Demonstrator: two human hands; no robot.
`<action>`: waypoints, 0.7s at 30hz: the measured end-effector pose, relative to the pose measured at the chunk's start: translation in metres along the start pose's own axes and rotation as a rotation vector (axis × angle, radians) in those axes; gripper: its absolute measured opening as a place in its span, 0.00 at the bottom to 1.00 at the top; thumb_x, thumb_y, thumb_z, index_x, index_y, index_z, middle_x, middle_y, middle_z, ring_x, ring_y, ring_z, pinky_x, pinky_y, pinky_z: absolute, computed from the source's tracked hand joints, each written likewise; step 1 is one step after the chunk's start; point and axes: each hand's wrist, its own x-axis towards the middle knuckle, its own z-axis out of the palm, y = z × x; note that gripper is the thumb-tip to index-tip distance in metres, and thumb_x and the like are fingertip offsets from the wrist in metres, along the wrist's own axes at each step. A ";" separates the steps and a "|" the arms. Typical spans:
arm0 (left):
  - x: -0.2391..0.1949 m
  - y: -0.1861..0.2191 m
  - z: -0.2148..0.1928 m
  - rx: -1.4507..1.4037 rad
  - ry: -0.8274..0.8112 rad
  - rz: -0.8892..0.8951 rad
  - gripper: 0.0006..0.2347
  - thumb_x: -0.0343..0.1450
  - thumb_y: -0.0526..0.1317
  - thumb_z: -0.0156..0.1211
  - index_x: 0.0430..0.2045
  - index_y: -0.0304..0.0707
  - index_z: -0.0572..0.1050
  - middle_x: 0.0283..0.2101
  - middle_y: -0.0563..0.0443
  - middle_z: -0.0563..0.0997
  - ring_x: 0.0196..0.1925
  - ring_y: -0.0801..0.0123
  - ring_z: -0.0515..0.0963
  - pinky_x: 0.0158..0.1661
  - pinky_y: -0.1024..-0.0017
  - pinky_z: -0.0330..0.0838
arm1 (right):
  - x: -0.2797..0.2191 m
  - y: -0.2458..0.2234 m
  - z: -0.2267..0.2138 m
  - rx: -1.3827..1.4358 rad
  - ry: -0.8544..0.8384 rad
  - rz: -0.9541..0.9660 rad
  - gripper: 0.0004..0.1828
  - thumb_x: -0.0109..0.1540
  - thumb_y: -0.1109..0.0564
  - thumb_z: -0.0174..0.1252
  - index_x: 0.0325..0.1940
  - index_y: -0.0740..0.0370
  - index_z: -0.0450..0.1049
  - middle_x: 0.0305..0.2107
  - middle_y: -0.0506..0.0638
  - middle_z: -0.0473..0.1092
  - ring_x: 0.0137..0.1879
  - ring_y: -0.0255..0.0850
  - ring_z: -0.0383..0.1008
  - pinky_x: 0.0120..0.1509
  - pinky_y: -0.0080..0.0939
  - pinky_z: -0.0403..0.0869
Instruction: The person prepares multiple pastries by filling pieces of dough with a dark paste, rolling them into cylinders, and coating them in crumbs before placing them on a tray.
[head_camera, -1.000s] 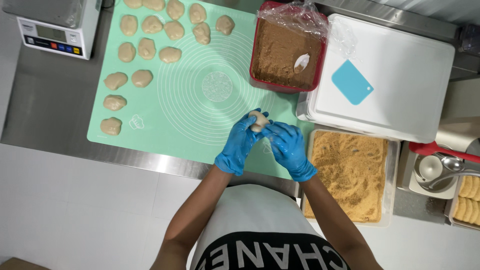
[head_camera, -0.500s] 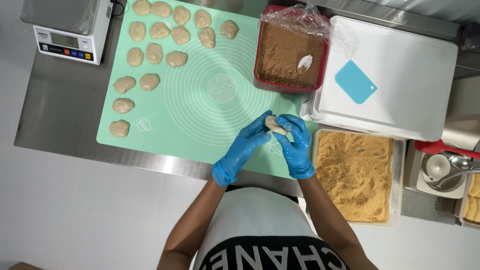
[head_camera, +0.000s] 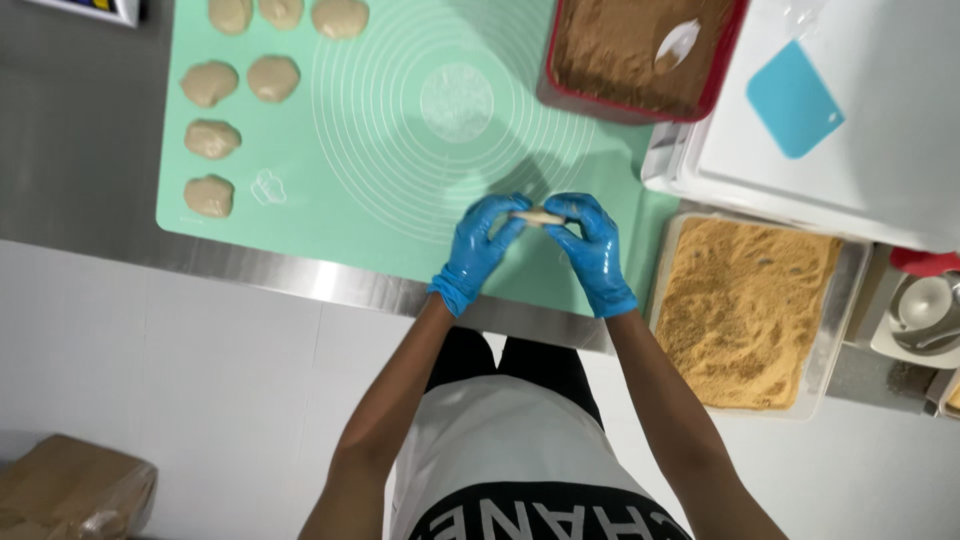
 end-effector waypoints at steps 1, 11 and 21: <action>-0.007 -0.012 -0.002 0.102 -0.017 0.019 0.09 0.73 0.34 0.65 0.45 0.42 0.77 0.50 0.52 0.83 0.59 0.60 0.81 0.63 0.60 0.68 | -0.004 0.015 0.005 -0.018 0.007 0.015 0.17 0.61 0.70 0.65 0.54 0.62 0.77 0.52 0.51 0.72 0.58 0.40 0.75 0.65 0.39 0.74; -0.028 -0.052 -0.006 0.601 -0.157 0.155 0.12 0.70 0.45 0.69 0.46 0.54 0.79 0.54 0.59 0.78 0.65 0.61 0.72 0.72 0.42 0.41 | -0.021 0.067 0.013 -0.501 0.009 -0.232 0.21 0.55 0.65 0.70 0.51 0.53 0.78 0.53 0.50 0.72 0.62 0.51 0.70 0.68 0.48 0.68; -0.033 -0.039 0.018 0.605 0.241 -0.112 0.07 0.66 0.45 0.71 0.32 0.55 0.79 0.49 0.61 0.78 0.58 0.65 0.75 0.74 0.42 0.36 | -0.028 0.079 0.029 -0.647 0.296 -0.081 0.10 0.59 0.55 0.68 0.41 0.57 0.75 0.45 0.50 0.72 0.61 0.53 0.68 0.70 0.55 0.60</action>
